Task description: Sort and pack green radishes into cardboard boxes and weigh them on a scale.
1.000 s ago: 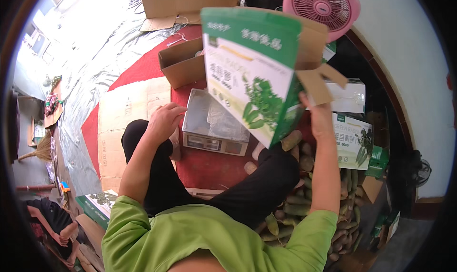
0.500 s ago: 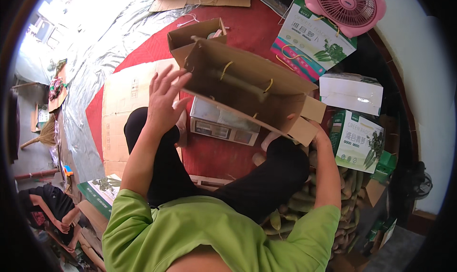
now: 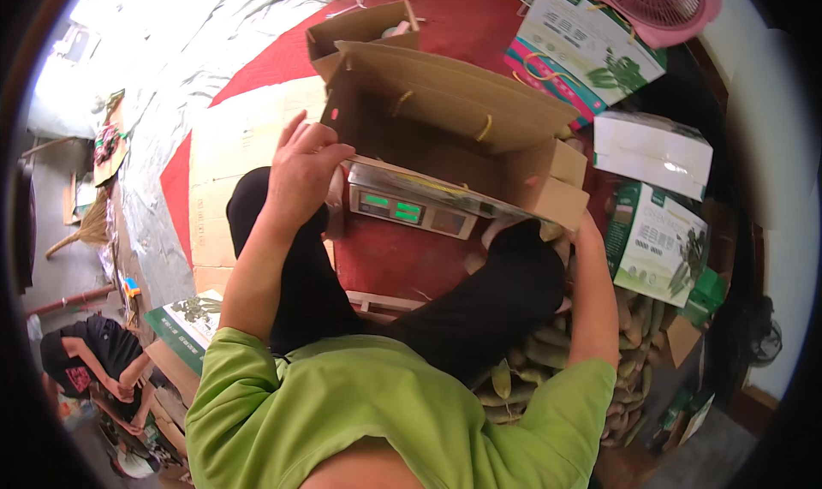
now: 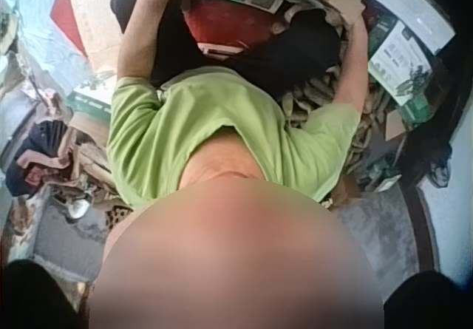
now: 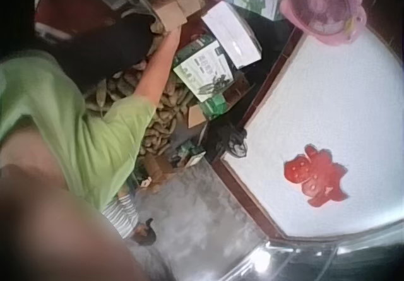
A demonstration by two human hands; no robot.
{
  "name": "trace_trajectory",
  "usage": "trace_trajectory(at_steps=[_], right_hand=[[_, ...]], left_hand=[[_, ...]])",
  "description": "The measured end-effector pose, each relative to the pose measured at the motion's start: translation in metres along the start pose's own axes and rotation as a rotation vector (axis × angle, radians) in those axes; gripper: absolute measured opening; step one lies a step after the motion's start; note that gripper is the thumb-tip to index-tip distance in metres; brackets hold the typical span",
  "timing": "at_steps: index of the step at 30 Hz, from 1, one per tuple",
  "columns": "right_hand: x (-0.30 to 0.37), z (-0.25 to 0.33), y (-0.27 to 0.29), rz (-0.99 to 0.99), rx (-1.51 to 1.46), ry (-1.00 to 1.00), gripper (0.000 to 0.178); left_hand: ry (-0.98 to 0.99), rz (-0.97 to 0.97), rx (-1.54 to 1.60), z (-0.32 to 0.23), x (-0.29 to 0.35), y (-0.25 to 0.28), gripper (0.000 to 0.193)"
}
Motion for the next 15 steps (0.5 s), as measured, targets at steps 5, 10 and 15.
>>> trace_trajectory(at_steps=[5,10,15], right_hand=[[0.001,-0.010,0.012,0.042,0.017,0.044,0.031],[0.040,-0.077,0.048,0.105,0.040,0.057,0.031],[0.011,-0.071,0.029,0.146,0.060,0.092,0.032]], left_hand=[[-0.062,-0.017,0.132,-0.002,0.004,0.000,0.014],[-0.043,0.020,0.083,0.000,0.010,0.001,0.028],[-0.067,0.008,-0.078,-0.009,0.011,-0.001,0.026]])
Point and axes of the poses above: each hand's wrist, its own x-axis away from the middle knuckle, its own y-axis out of the back of the hand, z = x × y, the point moved 6 cm from there along -x, towards the middle knuckle, and after that the axes turned 3 degrees about -y, right-handed, at the moved point
